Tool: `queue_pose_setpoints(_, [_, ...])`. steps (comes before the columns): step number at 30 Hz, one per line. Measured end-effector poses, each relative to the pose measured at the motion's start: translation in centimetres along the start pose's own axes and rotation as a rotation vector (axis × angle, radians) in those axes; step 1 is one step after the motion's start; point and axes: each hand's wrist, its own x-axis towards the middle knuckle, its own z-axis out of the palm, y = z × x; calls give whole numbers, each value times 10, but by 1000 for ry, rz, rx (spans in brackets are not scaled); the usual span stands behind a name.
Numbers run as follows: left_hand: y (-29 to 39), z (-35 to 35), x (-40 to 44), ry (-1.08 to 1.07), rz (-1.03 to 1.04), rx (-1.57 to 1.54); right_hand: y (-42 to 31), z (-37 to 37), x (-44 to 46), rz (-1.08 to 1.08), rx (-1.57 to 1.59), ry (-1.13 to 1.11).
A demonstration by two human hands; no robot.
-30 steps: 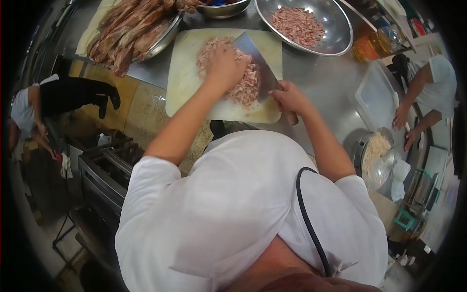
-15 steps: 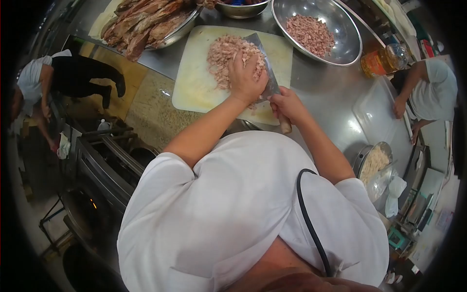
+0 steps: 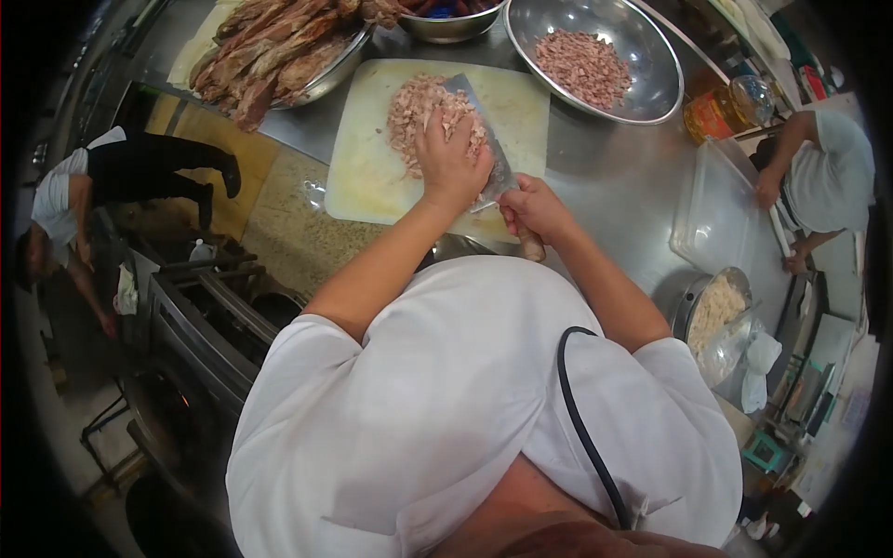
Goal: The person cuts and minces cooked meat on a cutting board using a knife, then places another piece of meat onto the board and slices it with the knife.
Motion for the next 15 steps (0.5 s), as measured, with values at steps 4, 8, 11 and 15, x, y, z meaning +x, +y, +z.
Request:
queue_pose_setpoints(4, [7, -11, 22, -10, 23, -15, -18, 3, -4, -22, -22, 17])
queue_pose_setpoints(8, [24, -17, 58, -35, 65, 38, -42, -4, -8, -96, 43, 31])
queue_pose_setpoints(11, [38, -6, 95, 4, 155, 28, -61, -19, -9, -176, 128, 50])
queue_pose_setpoints(15, [70, 21, 153, 72, 321, -40, -98, -46, -21, -277, 168, 174])
